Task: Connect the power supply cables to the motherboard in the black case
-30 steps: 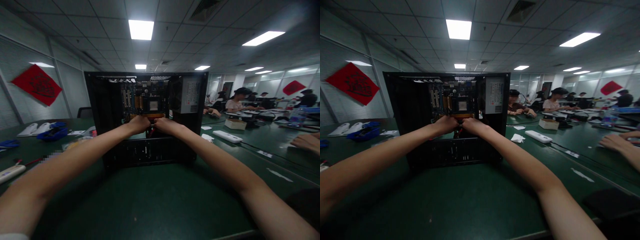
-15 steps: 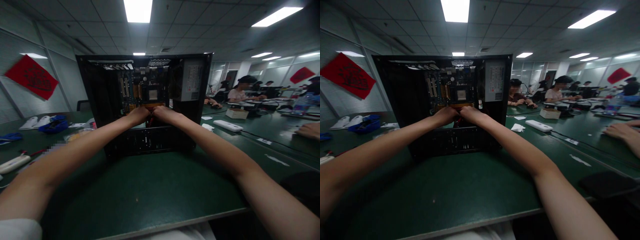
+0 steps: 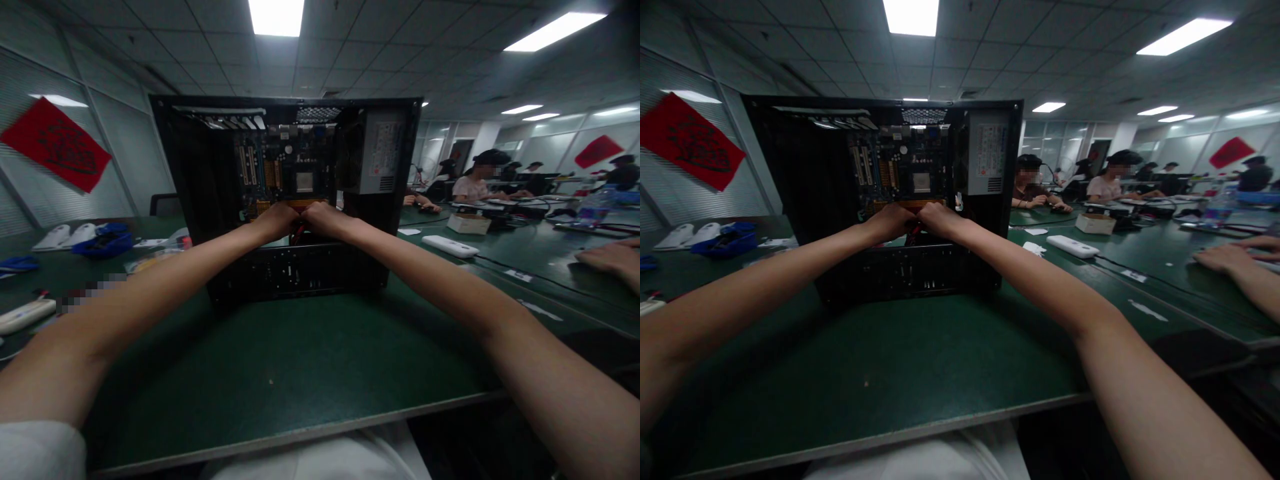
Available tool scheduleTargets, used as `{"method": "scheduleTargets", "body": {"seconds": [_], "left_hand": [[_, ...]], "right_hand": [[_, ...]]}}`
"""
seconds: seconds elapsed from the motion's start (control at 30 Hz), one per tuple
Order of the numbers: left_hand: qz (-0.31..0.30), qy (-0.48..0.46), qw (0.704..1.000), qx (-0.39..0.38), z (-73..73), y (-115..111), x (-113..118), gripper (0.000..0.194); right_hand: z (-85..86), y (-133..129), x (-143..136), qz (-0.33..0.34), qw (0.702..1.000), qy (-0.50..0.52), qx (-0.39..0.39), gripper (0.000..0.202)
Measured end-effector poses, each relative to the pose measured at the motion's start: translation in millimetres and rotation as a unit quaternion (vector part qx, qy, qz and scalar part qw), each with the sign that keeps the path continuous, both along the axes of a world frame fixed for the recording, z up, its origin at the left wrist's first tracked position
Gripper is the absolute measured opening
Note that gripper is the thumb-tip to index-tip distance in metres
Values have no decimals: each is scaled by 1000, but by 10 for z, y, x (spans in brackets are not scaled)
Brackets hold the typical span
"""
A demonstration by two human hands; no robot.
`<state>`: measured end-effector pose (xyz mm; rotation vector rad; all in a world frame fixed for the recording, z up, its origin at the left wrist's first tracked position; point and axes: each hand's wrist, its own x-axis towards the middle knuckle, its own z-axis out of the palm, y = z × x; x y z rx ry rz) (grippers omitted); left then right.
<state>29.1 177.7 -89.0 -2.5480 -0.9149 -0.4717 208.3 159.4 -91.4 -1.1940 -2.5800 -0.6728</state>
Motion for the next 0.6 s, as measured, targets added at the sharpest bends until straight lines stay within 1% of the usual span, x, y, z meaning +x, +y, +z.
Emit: {"method": "scheduleTargets", "body": {"seconds": [0.13,0.23,0.33,0.4,0.6], "left_hand": [[-2,-10,1000,3,-29,67,12,22],[25,2,1000,-1,-36,75,35,22],[59,-1,998,-5,-26,33,62,25],[70,-2,998,-7,-15,3,73,26],[64,5,998,-20,-8,-4,60,28]], "right_hand": [[-12,2,-11,-12,1000,8,11,29],[-20,17,-15,-6,1000,6,7,29],[-24,38,-12,-10,1000,2,4,26],[-24,51,-11,-9,1000,-1,8,26],[-7,48,-12,-5,999,-32,16,29]]}}
